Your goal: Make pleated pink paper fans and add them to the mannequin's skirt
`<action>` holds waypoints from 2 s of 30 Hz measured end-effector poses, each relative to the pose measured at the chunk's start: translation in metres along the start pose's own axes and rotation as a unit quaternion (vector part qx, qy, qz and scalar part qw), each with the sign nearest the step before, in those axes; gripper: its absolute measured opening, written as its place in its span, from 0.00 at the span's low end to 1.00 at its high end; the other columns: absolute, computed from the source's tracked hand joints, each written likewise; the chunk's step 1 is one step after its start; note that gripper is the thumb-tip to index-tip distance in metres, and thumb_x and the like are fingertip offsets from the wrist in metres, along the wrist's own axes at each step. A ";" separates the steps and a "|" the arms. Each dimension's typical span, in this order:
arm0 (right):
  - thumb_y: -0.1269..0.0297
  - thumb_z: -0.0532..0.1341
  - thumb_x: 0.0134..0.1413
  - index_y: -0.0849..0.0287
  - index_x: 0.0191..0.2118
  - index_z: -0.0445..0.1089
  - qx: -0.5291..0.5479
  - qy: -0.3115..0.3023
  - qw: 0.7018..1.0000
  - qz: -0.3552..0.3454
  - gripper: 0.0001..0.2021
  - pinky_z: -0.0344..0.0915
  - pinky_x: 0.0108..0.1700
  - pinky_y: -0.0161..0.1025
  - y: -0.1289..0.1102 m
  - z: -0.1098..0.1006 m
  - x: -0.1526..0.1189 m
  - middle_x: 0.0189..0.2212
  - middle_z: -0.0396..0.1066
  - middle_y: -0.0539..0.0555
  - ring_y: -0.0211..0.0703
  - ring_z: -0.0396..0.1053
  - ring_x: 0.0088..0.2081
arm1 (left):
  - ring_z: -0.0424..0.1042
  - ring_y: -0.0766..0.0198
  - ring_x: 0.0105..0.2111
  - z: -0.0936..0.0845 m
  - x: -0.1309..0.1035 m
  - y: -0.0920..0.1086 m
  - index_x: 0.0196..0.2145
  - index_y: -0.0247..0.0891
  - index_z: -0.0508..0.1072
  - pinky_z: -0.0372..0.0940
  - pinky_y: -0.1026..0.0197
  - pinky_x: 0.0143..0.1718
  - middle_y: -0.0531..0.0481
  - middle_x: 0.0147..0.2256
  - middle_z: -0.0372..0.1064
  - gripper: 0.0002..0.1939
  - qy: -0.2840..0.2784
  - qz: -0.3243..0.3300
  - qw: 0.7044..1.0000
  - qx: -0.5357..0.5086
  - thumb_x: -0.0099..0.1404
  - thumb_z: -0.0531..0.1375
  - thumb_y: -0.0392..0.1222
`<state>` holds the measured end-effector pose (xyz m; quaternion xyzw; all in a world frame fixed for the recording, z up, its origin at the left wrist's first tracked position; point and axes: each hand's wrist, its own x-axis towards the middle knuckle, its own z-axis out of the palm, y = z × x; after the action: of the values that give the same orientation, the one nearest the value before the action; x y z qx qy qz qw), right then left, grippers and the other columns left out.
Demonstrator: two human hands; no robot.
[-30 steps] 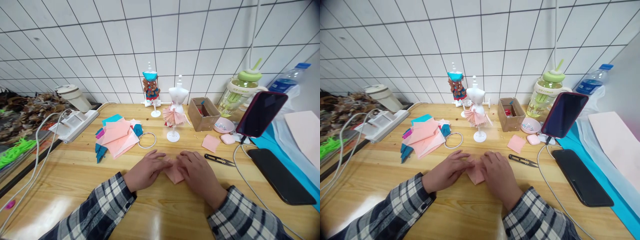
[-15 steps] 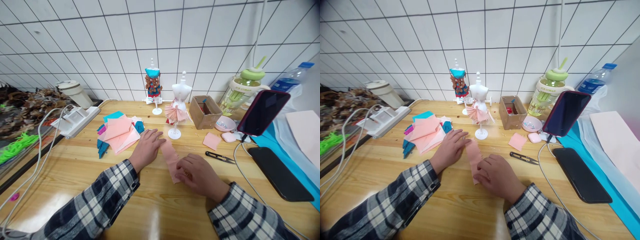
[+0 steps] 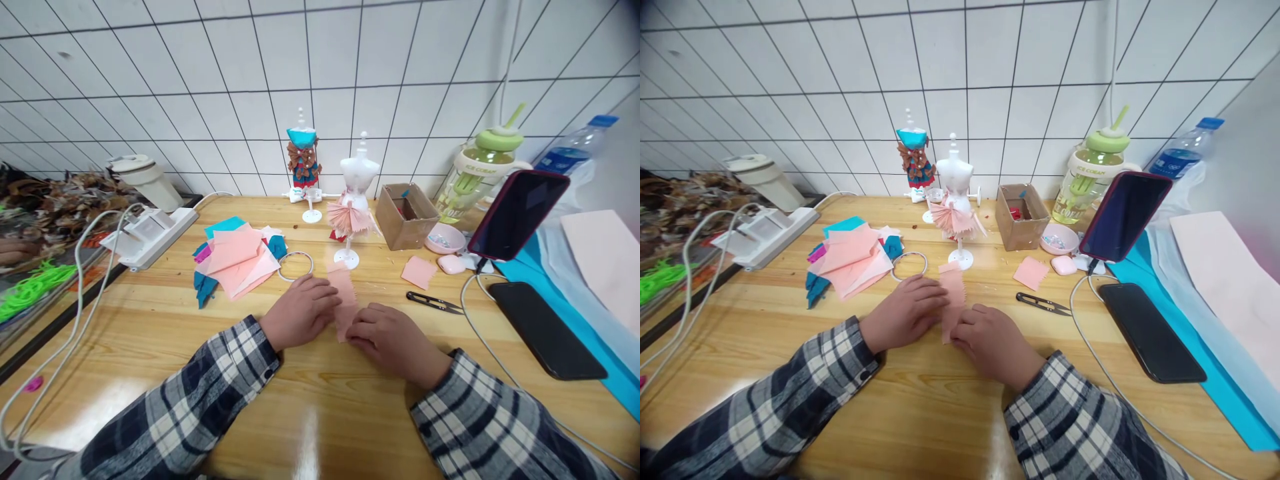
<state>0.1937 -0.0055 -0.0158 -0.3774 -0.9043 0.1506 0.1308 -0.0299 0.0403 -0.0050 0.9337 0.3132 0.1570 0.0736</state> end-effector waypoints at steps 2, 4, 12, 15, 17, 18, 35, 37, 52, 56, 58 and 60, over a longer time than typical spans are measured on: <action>0.66 0.55 0.62 0.53 0.38 0.75 -0.021 0.005 1.000 -0.003 0.10 0.60 0.41 0.40 -0.002 0.001 0.000 0.34 0.73 0.52 0.42 0.65 0.38 | 0.69 0.58 0.43 -0.004 -0.004 0.008 0.42 0.39 0.75 0.61 0.53 0.46 0.45 0.41 0.73 0.10 0.024 -0.012 0.999 -0.022 0.66 0.55 0.39; 0.66 0.55 0.62 0.55 0.38 0.76 -0.038 0.014 0.999 -0.003 0.10 0.60 0.40 0.40 -0.005 0.001 0.000 0.33 0.73 0.53 0.42 0.65 0.37 | 0.69 0.60 0.36 -0.004 -0.008 0.021 0.37 0.39 0.76 0.62 0.57 0.39 0.47 0.35 0.74 0.09 0.017 -0.033 0.998 -0.044 0.66 0.56 0.41; 0.66 0.56 0.61 0.56 0.38 0.74 -0.031 0.045 0.998 0.033 0.08 0.61 0.42 0.40 -0.009 -0.005 -0.005 0.36 0.73 0.53 0.43 0.65 0.40 | 0.69 0.61 0.35 0.013 -0.014 0.043 0.37 0.43 0.77 0.61 0.58 0.37 0.51 0.33 0.73 0.08 -0.072 -0.069 0.993 -0.058 0.66 0.57 0.39; 0.64 0.57 0.61 0.55 0.36 0.74 -0.037 0.016 0.998 0.053 0.08 0.61 0.38 0.39 -0.011 -0.003 -0.004 0.33 0.72 0.52 0.42 0.66 0.36 | 0.69 0.61 0.35 0.012 -0.013 0.042 0.38 0.43 0.77 0.61 0.57 0.38 0.51 0.33 0.74 0.08 -0.079 -0.071 0.992 -0.064 0.66 0.57 0.39; 0.66 0.56 0.61 0.55 0.37 0.73 -0.029 0.007 0.997 0.066 0.08 0.61 0.37 0.38 -0.013 -0.002 -0.003 0.33 0.72 0.51 0.41 0.67 0.36 | 0.70 0.60 0.36 0.012 -0.012 0.042 0.39 0.43 0.76 0.61 0.57 0.38 0.51 0.34 0.75 0.08 -0.079 -0.088 0.991 -0.067 0.66 0.57 0.39; 0.67 0.56 0.61 0.55 0.38 0.73 -0.022 0.009 0.997 0.072 0.08 0.61 0.37 0.37 -0.014 -0.001 -0.003 0.34 0.72 0.50 0.41 0.67 0.36 | 0.71 0.60 0.36 0.012 -0.012 0.043 0.40 0.43 0.76 0.61 0.57 0.38 0.51 0.35 0.75 0.09 -0.079 -0.095 0.990 -0.068 0.66 0.56 0.39; 0.72 0.58 0.59 0.55 0.39 0.71 -0.066 0.009 0.995 0.068 0.06 0.60 0.37 0.39 -0.014 0.003 -0.004 0.35 0.71 0.52 0.43 0.65 0.37 | 0.70 0.59 0.35 0.016 -0.011 0.046 0.37 0.39 0.76 0.65 0.56 0.39 0.49 0.32 0.73 0.09 -0.077 -0.068 0.995 0.008 0.67 0.55 0.38; 0.71 0.57 0.60 0.55 0.40 0.71 -0.057 0.010 0.995 0.076 0.07 0.60 0.36 0.38 -0.014 0.003 -0.004 0.35 0.72 0.51 0.42 0.65 0.36 | 0.70 0.59 0.34 0.016 -0.011 0.046 0.37 0.39 0.76 0.65 0.56 0.38 0.49 0.32 0.73 0.09 -0.072 -0.072 0.995 0.010 0.67 0.55 0.38; 0.74 0.58 0.57 0.56 0.38 0.71 -0.065 -0.006 0.994 0.085 0.07 0.61 0.39 0.38 -0.013 0.003 -0.005 0.34 0.71 0.52 0.43 0.65 0.38 | 0.70 0.59 0.36 0.014 -0.010 0.048 0.39 0.38 0.74 0.66 0.55 0.40 0.48 0.35 0.74 0.08 -0.073 -0.061 0.995 0.009 0.67 0.55 0.36; 0.73 0.57 0.58 0.56 0.38 0.70 -0.051 0.001 0.994 0.098 0.07 0.62 0.39 0.38 -0.013 0.004 -0.004 0.35 0.72 0.52 0.43 0.66 0.37 | 0.70 0.60 0.35 0.016 -0.010 0.048 0.38 0.39 0.75 0.66 0.56 0.40 0.48 0.34 0.74 0.08 -0.071 -0.075 0.995 0.006 0.67 0.56 0.37; 0.71 0.56 0.60 0.56 0.38 0.71 -0.047 0.009 0.994 0.099 0.07 0.62 0.39 0.38 -0.013 0.004 -0.004 0.35 0.73 0.52 0.42 0.67 0.37 | 0.70 0.60 0.35 0.016 -0.009 0.048 0.37 0.39 0.75 0.66 0.56 0.39 0.48 0.33 0.73 0.08 -0.078 -0.079 0.994 0.003 0.67 0.55 0.36; 0.71 0.56 0.61 0.56 0.37 0.71 -0.051 0.012 0.994 0.093 0.07 0.62 0.39 0.38 -0.012 0.005 -0.003 0.34 0.72 0.52 0.43 0.66 0.37 | 0.69 0.59 0.36 0.015 -0.008 0.049 0.36 0.38 0.75 0.66 0.55 0.40 0.47 0.34 0.73 0.08 -0.074 -0.078 0.994 -0.003 0.67 0.55 0.36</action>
<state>0.1863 -0.0168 -0.0166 -0.4679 -0.8701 0.1116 0.1074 -0.0037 -0.0036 -0.0094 0.9155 0.3780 0.0819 0.1110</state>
